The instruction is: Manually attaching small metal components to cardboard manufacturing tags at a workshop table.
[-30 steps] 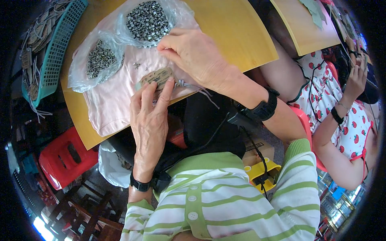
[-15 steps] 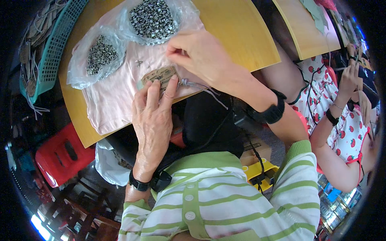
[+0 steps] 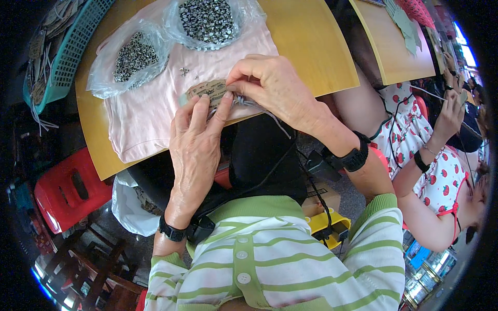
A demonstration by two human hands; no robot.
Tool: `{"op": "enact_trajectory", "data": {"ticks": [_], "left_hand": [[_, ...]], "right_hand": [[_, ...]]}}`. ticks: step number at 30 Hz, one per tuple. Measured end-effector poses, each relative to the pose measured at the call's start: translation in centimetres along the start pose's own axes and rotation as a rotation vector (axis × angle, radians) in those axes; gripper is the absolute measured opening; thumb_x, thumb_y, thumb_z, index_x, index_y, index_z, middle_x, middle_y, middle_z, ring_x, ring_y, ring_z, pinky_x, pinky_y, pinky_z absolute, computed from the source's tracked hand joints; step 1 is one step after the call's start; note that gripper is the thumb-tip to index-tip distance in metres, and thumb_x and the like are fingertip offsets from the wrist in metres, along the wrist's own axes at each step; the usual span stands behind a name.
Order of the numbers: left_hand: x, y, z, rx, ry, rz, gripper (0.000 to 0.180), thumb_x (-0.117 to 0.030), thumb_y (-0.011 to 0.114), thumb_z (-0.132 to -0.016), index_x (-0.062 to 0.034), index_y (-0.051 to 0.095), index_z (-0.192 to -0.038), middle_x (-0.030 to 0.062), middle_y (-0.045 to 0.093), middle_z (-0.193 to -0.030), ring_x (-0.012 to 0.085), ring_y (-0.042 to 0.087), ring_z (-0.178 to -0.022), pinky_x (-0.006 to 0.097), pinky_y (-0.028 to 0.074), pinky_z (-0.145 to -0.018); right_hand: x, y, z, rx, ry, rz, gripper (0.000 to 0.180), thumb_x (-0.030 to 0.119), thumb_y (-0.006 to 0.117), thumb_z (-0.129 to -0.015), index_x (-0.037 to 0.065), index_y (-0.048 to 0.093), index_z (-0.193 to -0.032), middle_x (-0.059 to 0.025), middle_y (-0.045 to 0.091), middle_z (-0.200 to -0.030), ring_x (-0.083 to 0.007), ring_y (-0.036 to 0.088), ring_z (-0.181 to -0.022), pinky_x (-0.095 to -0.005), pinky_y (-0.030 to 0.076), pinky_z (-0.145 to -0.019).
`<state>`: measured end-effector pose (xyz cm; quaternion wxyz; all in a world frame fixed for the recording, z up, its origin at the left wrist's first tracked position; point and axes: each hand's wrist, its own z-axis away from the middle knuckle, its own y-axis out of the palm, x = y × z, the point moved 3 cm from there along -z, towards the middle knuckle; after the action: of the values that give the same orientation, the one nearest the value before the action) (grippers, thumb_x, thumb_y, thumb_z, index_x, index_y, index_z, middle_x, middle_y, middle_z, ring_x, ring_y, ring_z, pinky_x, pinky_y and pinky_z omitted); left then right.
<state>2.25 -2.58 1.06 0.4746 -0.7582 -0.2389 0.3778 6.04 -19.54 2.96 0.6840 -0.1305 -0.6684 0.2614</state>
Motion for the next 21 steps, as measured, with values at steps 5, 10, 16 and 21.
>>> {"op": "enact_trajectory", "data": {"ticks": [5, 10, 16, 21], "left_hand": [[0.1, 0.1, 0.0, 0.002, 0.003, -0.008, 0.058, -0.003, 0.058, -0.074, -0.0088, 0.053, -0.131, 0.0107, 0.051, -0.118, 0.0291, 0.047, -0.113, 0.038, 0.043, -0.095], [0.2, 0.1, 0.0, 0.008, 0.015, -0.011, 0.058, -0.004, 0.058, -0.074, -0.0089, 0.053, -0.132, 0.0114, 0.050, -0.118, 0.0298, 0.047, -0.114, 0.039, 0.042, -0.095], [0.2, 0.1, 0.0, 0.040, 0.024, 0.011, 0.061, -0.005, 0.058, -0.074, -0.0091, 0.051, -0.135, 0.0121, 0.049, -0.119, 0.0302, 0.046, -0.116, 0.040, 0.041, -0.098], [0.2, -0.3, -0.1, 0.087, 0.029, 0.002, 0.061, -0.007, 0.058, -0.075, -0.0093, 0.050, -0.136, 0.0120, 0.049, -0.118, 0.0301, 0.046, -0.116, 0.040, 0.040, -0.099]], "right_hand": [[0.5, 0.2, -0.2, 0.010, 0.110, 0.044, 0.011, 0.006, 0.065, -0.084, -0.002, 0.064, -0.091, -0.0124, 0.065, -0.080, -0.0179, 0.062, -0.070, -0.0296, 0.049, -0.066], [0.3, 0.0, -0.8, 0.033, 0.152, 0.034, 0.012, 0.007, 0.066, -0.083, -0.002, 0.063, -0.089, -0.0125, 0.065, -0.076, -0.0175, 0.061, -0.067, -0.0295, 0.049, -0.065], [0.5, -0.6, -1.8, 0.146, 0.287, 0.006, 0.010, 0.006, 0.066, -0.083, -0.001, 0.061, -0.088, -0.0079, 0.062, -0.069, -0.0139, 0.058, -0.060, -0.0285, 0.048, -0.057], [1.5, -0.5, -2.0, 0.201, 0.431, -0.075, 0.008, 0.004, 0.064, -0.083, -0.001, 0.058, -0.083, -0.0034, 0.057, -0.063, -0.0109, 0.054, -0.057, -0.0277, 0.045, -0.053]]}}
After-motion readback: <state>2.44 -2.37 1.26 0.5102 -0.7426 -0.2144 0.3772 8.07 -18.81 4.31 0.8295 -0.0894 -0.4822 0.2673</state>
